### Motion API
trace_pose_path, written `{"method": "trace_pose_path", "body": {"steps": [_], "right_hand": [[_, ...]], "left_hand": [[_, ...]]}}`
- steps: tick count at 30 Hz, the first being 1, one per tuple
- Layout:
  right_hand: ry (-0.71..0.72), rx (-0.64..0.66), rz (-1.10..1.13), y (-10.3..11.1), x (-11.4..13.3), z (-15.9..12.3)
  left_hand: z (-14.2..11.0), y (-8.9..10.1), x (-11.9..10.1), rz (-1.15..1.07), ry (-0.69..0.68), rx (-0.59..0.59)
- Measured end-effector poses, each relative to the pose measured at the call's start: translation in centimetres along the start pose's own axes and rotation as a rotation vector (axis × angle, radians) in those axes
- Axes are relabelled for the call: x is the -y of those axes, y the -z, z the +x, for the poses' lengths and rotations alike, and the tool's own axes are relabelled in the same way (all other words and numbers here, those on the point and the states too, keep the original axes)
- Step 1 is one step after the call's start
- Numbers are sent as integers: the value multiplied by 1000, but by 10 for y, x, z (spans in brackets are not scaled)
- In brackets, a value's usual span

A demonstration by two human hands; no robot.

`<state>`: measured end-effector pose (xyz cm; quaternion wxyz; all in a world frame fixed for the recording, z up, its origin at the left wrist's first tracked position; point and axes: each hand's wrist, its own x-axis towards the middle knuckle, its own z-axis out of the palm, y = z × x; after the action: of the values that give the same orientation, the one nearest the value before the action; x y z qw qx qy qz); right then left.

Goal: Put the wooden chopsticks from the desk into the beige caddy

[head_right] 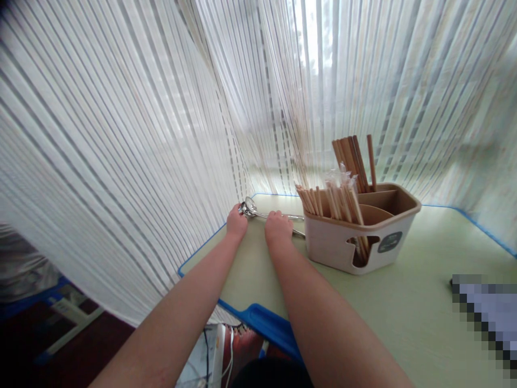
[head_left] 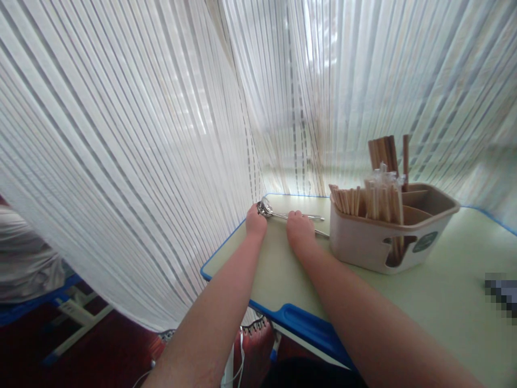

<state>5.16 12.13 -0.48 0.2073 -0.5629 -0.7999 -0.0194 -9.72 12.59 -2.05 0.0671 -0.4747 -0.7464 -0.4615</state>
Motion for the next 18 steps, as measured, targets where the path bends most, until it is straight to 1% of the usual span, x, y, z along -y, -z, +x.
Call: {"method": "trace_pose_path", "body": {"steps": [5,9,13,15,18], "right_hand": [[-13,-13,26,-1,0,1],[-8,-65,45,-1,0,3],[-3,-121,53,2,1,2],[8,-154,49,4,1,1],[38,-217,42,7,1,-1]], "left_hand": [[-1,1,1,-14,-17,24],[-4,4,-3,3,-3,9],[-5,8,-7,17,19,30],[-5,10,-8,46,13,-35],[-8,16,-13,-5,-48,-205]]}}
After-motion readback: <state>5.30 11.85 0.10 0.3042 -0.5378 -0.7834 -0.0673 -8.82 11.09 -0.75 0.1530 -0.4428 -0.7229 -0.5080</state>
